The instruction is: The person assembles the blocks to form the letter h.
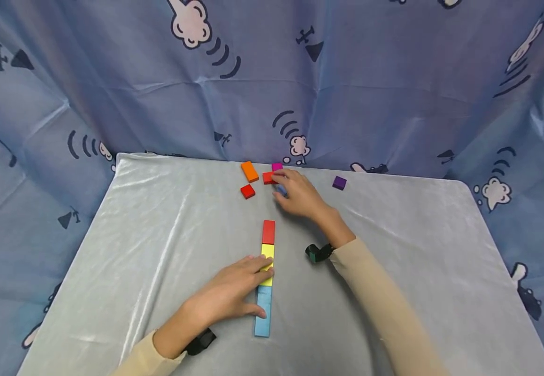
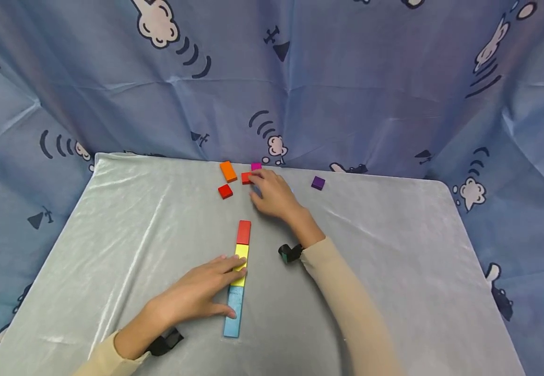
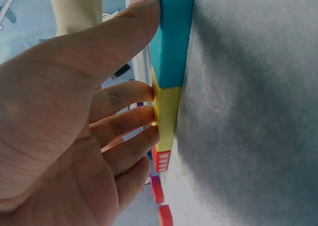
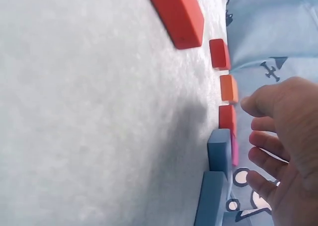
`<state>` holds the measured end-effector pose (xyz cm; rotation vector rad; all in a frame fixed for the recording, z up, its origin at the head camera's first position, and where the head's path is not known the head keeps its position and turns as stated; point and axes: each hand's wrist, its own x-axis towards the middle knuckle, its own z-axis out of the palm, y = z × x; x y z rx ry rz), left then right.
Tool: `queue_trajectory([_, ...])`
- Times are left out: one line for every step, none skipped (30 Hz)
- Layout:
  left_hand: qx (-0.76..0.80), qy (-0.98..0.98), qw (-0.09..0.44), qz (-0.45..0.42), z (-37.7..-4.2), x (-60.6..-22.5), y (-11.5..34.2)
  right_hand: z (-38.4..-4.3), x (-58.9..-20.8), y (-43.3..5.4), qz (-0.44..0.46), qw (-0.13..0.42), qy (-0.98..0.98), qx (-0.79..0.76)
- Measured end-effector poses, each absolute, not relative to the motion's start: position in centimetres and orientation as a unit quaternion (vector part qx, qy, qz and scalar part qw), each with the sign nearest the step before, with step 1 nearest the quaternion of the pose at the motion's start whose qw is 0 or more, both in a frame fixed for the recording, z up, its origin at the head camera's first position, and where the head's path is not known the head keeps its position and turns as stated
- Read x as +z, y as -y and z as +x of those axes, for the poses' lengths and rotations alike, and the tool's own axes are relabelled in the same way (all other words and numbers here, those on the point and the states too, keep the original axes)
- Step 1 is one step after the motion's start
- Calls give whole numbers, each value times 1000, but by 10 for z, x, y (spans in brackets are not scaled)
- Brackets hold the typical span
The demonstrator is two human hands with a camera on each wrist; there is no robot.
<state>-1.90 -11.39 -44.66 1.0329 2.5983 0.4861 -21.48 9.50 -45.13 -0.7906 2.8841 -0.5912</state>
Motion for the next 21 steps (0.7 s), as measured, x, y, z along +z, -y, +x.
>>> queue_trajectory([170, -904, 152, 361, -18, -447, 114, -217, -453, -95, -256, 50, -947, -190])
queue_trajectory([171, -904, 153, 361, -18, -447, 114, -220, -455, -95, -253, 51, -948, -187])
queue_trajectory([170, -904, 152, 361, -17, -447, 114, -223, -457, -94, -251, 50, -949, -184])
queue_trajectory([170, -905, 152, 359, -17, -447, 114, -226, -458, -93, -251, 48, -950, -180])
queue_trajectory([170, -905, 152, 358, -18, -448, 114, -229, -460, -93, -250, 46, -951, -177])
queue_trajectory([171, -905, 152, 358, -17, -447, 114, -231, -461, -92, -247, 46, -952, -175])
queue_trajectory([172, -905, 153, 357, -17, -447, 114, -234, -462, -91, -245, 47, -953, -173])
queue_trajectory([171, -905, 154, 357, -17, -447, 114, -236, -463, -91, -243, 51, -954, -171])
queue_trajectory([171, -905, 154, 357, -17, -447, 114, -238, -464, -90, -240, 54, -955, -167])
queue_trajectory([172, -905, 154, 358, -17, -447, 114, -240, -465, -89, -238, 58, -955, -166])
queue_trajectory([171, -905, 154, 359, -17, -448, 114, -241, -466, -89, -236, 63, -955, -166])
queue_trajectory([171, -905, 152, 359, -16, -448, 114, -243, -467, -88, -233, 66, -956, -167])
queue_trajectory([169, -905, 149, 360, -16, -449, 115, -244, -468, -86, -232, 68, -956, -168])
queue_trajectory([169, -906, 148, 360, -15, -450, 115, -245, -469, -85, -232, 70, -955, -169])
queue_trajectory([169, -906, 146, 360, -15, -450, 116, -245, -470, -84, -233, 72, -955, -169])
queue_trajectory([169, -906, 144, 361, -15, -450, 116, -246, -470, -83, -234, 75, -954, -170])
queue_trajectory([168, -906, 142, 362, -14, -450, 116, -246, -470, -83, -233, 79, -954, -170])
queue_trajectory([170, -906, 142, 362, -14, -450, 117, -247, -470, -82, -233, 81, -954, -170])
queue_trajectory([169, -906, 141, 361, -14, -450, 117, -248, -470, -82, -233, 83, -954, -169])
queue_trajectory([172, -906, 144, 360, -14, -449, 117, -248, -469, -82, -234, 85, -954, -168])
queue_trajectory([173, -906, 145, 359, -14, -449, 117, -249, -469, -82, -236, 86, -954, -166])
